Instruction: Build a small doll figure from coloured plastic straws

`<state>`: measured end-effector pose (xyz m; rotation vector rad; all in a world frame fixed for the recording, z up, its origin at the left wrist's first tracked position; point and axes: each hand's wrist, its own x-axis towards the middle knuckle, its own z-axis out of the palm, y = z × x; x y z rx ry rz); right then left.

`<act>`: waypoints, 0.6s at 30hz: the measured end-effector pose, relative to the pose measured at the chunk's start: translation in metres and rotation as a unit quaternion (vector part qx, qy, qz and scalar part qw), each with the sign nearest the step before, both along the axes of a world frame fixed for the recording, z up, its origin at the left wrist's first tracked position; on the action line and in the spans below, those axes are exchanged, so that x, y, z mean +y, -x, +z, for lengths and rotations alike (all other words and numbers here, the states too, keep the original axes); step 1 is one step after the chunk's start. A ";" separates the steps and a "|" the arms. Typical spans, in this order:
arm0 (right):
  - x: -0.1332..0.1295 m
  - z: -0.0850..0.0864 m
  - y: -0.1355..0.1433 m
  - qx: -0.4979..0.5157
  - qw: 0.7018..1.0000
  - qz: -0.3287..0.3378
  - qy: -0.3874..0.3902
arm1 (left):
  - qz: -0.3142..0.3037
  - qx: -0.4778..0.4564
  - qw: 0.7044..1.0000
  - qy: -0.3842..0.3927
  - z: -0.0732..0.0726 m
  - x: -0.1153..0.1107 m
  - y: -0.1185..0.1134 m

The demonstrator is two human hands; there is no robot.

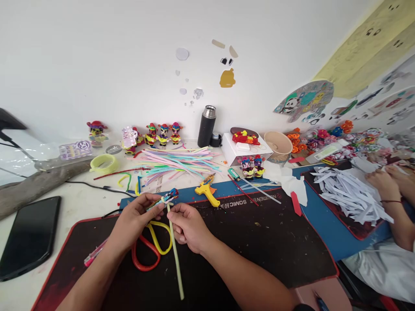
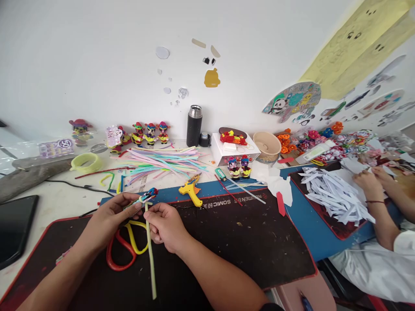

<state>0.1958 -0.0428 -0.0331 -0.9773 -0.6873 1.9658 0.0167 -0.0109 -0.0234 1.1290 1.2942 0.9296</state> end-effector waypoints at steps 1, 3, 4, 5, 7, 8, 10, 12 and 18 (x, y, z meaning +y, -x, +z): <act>0.000 0.000 0.000 -0.003 1.000 0.002 -0.004 | 0.002 -0.026 1.000 0.017 0.001 0.000 0.000; 0.001 -0.001 0.000 -0.011 1.000 0.002 -0.014 | 0.013 -0.087 0.995 0.050 0.003 0.000 0.001; 0.002 -0.001 0.000 -0.017 1.000 -0.001 -0.020 | 0.013 -0.116 0.991 0.069 0.005 0.000 0.001; 0.003 -0.002 0.000 -0.025 0.999 -0.005 -0.026 | 0.010 -0.138 0.987 0.086 0.006 0.000 0.001; 0.004 -0.004 0.000 -0.048 0.998 -0.016 -0.040 | 0.001 -0.161 0.981 0.108 0.008 0.000 0.002; 0.005 -0.004 0.000 -0.061 0.997 -0.023 -0.047 | 0.001 -0.161 0.981 0.112 0.009 0.000 0.002; 0.005 -0.006 -0.001 -0.095 0.993 -0.038 -0.066 | 0.015 -0.150 0.983 0.108 0.009 0.000 0.001; 0.005 -0.006 -0.001 -0.138 0.985 -0.050 -0.094 | 0.030 -0.137 0.985 0.100 0.008 -0.001 0.001; 0.002 -0.003 -0.002 -0.258 0.942 -0.065 -0.204 | 0.024 -0.114 0.990 0.082 0.005 -0.003 0.001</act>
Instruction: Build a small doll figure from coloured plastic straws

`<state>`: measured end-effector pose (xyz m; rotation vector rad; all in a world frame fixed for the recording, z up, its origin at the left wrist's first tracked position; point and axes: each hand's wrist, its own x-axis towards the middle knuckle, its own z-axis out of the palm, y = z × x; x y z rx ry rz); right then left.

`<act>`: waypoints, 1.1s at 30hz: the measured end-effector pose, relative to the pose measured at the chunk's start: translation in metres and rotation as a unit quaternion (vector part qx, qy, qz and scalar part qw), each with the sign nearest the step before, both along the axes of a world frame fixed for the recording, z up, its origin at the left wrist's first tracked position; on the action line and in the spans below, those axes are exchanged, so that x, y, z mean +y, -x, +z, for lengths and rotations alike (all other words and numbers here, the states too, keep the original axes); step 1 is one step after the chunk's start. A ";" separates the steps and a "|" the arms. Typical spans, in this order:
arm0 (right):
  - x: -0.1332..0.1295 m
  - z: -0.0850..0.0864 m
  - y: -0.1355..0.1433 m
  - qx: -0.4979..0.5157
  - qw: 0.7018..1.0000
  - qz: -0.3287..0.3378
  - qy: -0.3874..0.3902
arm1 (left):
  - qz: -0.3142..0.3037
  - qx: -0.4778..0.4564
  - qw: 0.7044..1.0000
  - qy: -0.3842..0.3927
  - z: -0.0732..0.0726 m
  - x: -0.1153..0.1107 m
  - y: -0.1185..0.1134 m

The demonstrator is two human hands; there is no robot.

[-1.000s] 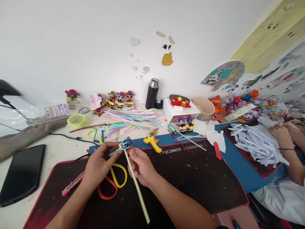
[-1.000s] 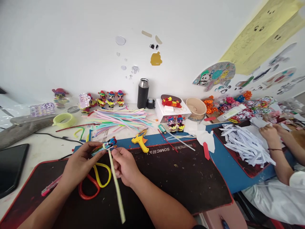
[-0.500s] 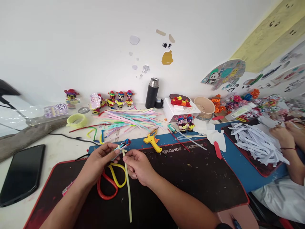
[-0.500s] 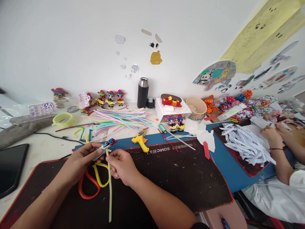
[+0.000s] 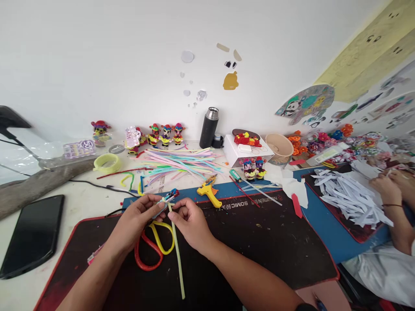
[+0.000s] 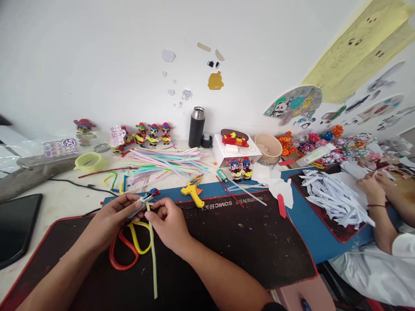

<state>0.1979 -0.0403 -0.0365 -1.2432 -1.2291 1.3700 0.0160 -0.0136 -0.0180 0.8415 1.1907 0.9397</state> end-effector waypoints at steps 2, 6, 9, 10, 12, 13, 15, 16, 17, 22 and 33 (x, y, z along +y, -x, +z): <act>0.000 0.000 0.000 -0.029 0.999 -0.007 -0.015 | 0.001 0.010 1.000 -0.002 -0.001 0.001 0.000; 0.000 -0.002 -0.001 -0.083 0.996 -0.020 -0.037 | 0.002 0.035 0.999 -0.012 -0.002 0.002 -0.001; -0.003 -0.004 0.000 -0.126 0.990 -0.015 -0.058 | 0.001 0.044 0.999 -0.018 -0.003 0.001 -0.002; -0.004 -0.004 0.000 -0.140 0.988 -0.012 -0.065 | 0.000 0.045 0.999 -0.019 -0.004 0.001 -0.002; -0.005 -0.005 0.001 -0.164 0.983 -0.010 -0.076 | -0.004 0.046 0.999 -0.020 -0.007 0.001 -0.002; -0.005 -0.006 0.001 -0.174 0.981 -0.010 -0.081 | -0.007 0.045 0.999 -0.020 -0.008 0.001 -0.002; -0.003 -0.007 0.002 -0.190 0.978 -0.014 -0.088 | -0.011 0.040 0.999 -0.015 -0.010 0.001 -0.003; -0.003 -0.008 0.002 -0.196 0.976 -0.016 -0.091 | -0.012 0.037 0.999 -0.013 -0.010 0.001 -0.003; -0.002 -0.008 0.002 -0.201 0.975 -0.018 -0.094 | -0.012 0.036 0.999 -0.010 -0.010 0.001 -0.004; 0.000 -0.013 0.004 -0.211 0.972 -0.026 -0.099 | -0.015 0.047 0.999 -0.002 -0.004 0.000 -0.008; 0.005 -0.013 0.001 -0.104 0.994 -0.017 -0.040 | -0.035 0.084 0.996 -0.022 0.000 -0.001 -0.011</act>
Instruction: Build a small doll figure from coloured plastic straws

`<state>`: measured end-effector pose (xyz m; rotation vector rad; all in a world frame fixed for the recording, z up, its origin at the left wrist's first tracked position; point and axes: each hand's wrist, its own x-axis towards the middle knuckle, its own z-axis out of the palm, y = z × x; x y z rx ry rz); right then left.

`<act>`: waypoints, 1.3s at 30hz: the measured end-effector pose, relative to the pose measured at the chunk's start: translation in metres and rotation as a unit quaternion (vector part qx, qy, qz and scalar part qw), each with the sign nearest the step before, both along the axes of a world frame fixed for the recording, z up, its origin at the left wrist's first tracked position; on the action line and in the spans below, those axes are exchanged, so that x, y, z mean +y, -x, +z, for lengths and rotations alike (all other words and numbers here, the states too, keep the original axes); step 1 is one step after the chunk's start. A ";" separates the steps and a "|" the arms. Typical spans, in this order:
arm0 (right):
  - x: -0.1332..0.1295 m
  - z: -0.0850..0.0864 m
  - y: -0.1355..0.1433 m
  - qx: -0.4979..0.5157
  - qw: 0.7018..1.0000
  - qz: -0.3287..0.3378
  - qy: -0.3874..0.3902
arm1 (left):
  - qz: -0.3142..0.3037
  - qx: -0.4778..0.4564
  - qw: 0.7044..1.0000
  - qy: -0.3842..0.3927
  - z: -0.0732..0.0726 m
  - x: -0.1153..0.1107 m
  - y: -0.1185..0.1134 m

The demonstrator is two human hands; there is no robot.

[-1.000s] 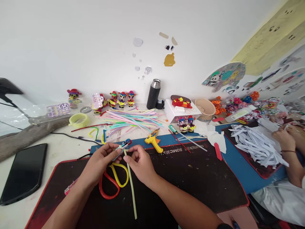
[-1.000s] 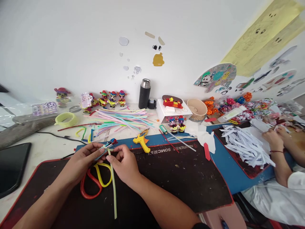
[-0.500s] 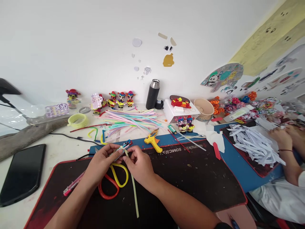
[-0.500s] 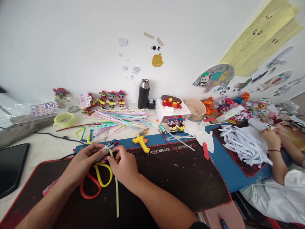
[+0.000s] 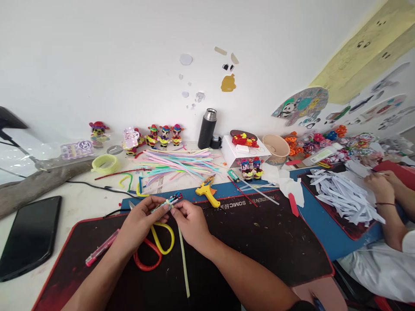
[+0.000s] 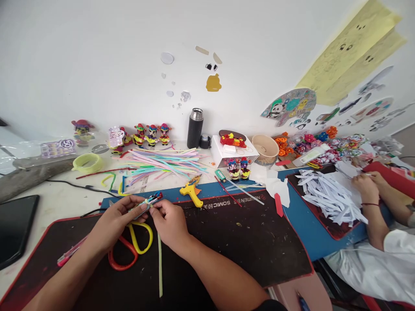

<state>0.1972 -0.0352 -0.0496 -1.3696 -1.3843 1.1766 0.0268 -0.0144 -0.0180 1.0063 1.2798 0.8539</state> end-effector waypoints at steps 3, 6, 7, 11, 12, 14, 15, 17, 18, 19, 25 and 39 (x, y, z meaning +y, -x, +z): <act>0.004 0.003 0.000 0.091 0.995 0.010 0.046 | -0.015 0.018 0.999 -0.022 0.001 0.000 0.001; 0.006 0.008 -0.001 0.219 0.964 0.027 0.148 | -0.031 0.047 0.997 -0.060 0.001 0.001 0.003; 0.006 0.010 -0.002 0.255 0.949 0.032 0.185 | -0.038 0.054 0.995 -0.073 0.001 0.001 0.004; 0.007 0.020 -0.010 0.330 0.898 0.054 0.286 | -0.071 0.034 0.993 -0.092 0.002 0.002 0.006; 0.007 0.021 -0.013 0.343 0.887 0.064 0.303 | -0.080 0.018 0.993 -0.084 0.002 0.002 0.006; 0.007 0.022 -0.017 0.369 0.865 0.089 0.328 | -0.098 -0.023 0.993 -0.056 0.002 0.001 0.007; 0.007 0.022 -0.019 0.381 0.855 0.104 0.335 | -0.107 -0.048 0.992 -0.041 0.002 0.000 0.008; 0.007 0.020 -0.022 0.400 0.840 0.131 0.343 | -0.119 -0.093 0.988 -0.015 0.000 -0.001 0.008; 0.007 0.019 -0.023 0.408 0.834 0.139 0.345 | -0.123 -0.108 0.987 -0.007 -0.001 -0.001 0.007; 0.007 0.018 -0.024 0.414 0.829 0.143 0.348 | -0.123 -0.116 0.986 -0.005 -0.002 -0.001 0.007; 0.005 0.018 -0.021 0.421 0.828 0.120 0.349 | -0.097 -0.077 0.992 -0.029 -0.005 0.001 0.005; 0.011 0.022 -0.008 0.380 0.878 0.090 0.278 | -0.008 -0.055 0.997 -0.052 -0.005 -0.001 0.004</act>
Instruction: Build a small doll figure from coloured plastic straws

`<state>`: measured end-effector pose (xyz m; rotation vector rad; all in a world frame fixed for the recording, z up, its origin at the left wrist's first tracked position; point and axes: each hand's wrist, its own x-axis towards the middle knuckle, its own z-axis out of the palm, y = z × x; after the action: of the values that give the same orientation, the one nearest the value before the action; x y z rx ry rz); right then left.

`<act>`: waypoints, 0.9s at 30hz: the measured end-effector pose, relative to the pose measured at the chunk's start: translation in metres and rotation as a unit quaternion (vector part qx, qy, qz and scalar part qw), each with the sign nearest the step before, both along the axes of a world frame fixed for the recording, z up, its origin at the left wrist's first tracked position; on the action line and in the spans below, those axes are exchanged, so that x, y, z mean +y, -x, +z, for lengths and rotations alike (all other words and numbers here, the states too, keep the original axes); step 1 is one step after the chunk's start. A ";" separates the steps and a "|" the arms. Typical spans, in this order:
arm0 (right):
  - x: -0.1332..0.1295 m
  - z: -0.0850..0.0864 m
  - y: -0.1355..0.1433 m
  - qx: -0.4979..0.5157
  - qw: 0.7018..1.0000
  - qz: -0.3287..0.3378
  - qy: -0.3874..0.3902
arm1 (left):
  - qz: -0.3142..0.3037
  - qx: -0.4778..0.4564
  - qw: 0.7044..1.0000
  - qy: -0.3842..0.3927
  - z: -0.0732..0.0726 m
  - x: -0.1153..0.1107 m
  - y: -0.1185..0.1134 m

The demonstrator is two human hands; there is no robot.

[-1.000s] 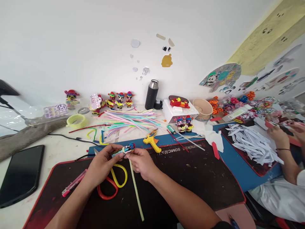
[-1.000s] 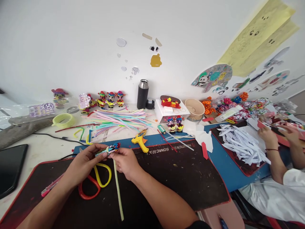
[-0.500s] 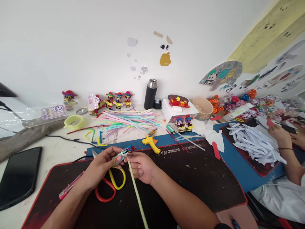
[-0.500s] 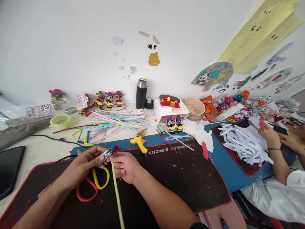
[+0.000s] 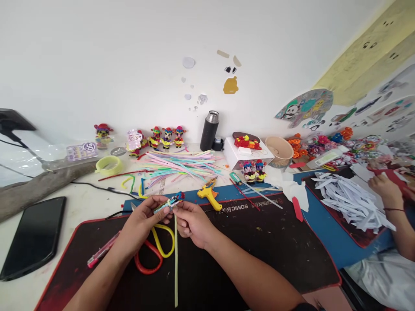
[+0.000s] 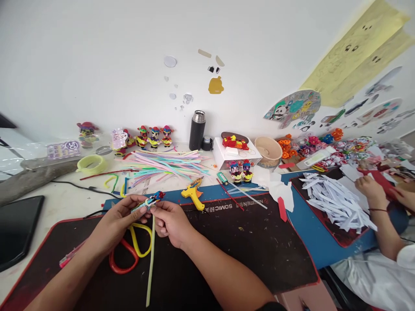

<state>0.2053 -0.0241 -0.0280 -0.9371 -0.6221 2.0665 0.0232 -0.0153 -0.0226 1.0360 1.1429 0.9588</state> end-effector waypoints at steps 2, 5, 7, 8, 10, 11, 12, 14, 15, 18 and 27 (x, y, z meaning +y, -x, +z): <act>0.006 -0.001 0.000 -0.015 1.000 -0.005 -0.004 | -0.005 0.000 1.000 0.003 0.002 -0.001 0.000; 0.013 -0.002 -0.002 -0.032 0.999 -0.011 -0.015 | 0.000 -0.011 1.000 0.019 0.003 -0.001 0.002; 0.016 -0.003 -0.002 -0.037 0.999 -0.010 -0.023 | 0.011 -0.020 0.999 0.023 0.002 0.000 0.003; 0.017 -0.003 -0.002 -0.038 0.999 -0.009 -0.026 | 0.016 -0.022 0.999 0.021 0.002 0.000 0.003; 0.017 -0.003 -0.001 -0.037 0.999 -0.008 -0.030 | 0.023 -0.025 0.999 0.014 0.002 0.000 0.002; 0.017 -0.004 -0.001 -0.035 0.999 -0.010 -0.031 | 0.028 -0.027 0.999 0.010 0.003 0.000 0.001; 0.017 -0.004 -0.001 -0.033 0.999 -0.014 -0.032 | 0.032 -0.029 0.999 0.005 0.003 0.000 0.000; 0.016 -0.004 -0.001 -0.028 0.999 -0.027 -0.034 | 0.044 -0.031 0.999 -0.004 0.005 0.000 -0.002; 0.015 -0.005 0.000 -0.028 0.998 -0.032 -0.036 | 0.052 -0.030 0.998 -0.008 0.006 -0.001 -0.003; 0.014 -0.006 0.000 -0.040 0.997 -0.040 -0.049 | 0.082 -0.009 0.996 -0.026 0.008 -0.001 -0.005; 0.010 -0.011 0.004 -0.055 0.994 -0.043 -0.088 | 0.072 0.047 0.993 -0.086 -0.004 -0.007 -0.014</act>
<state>0.2013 -0.0143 -0.0392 -0.9622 -0.7934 1.8607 0.0368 -0.0223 -0.0265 1.1595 1.2415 1.1492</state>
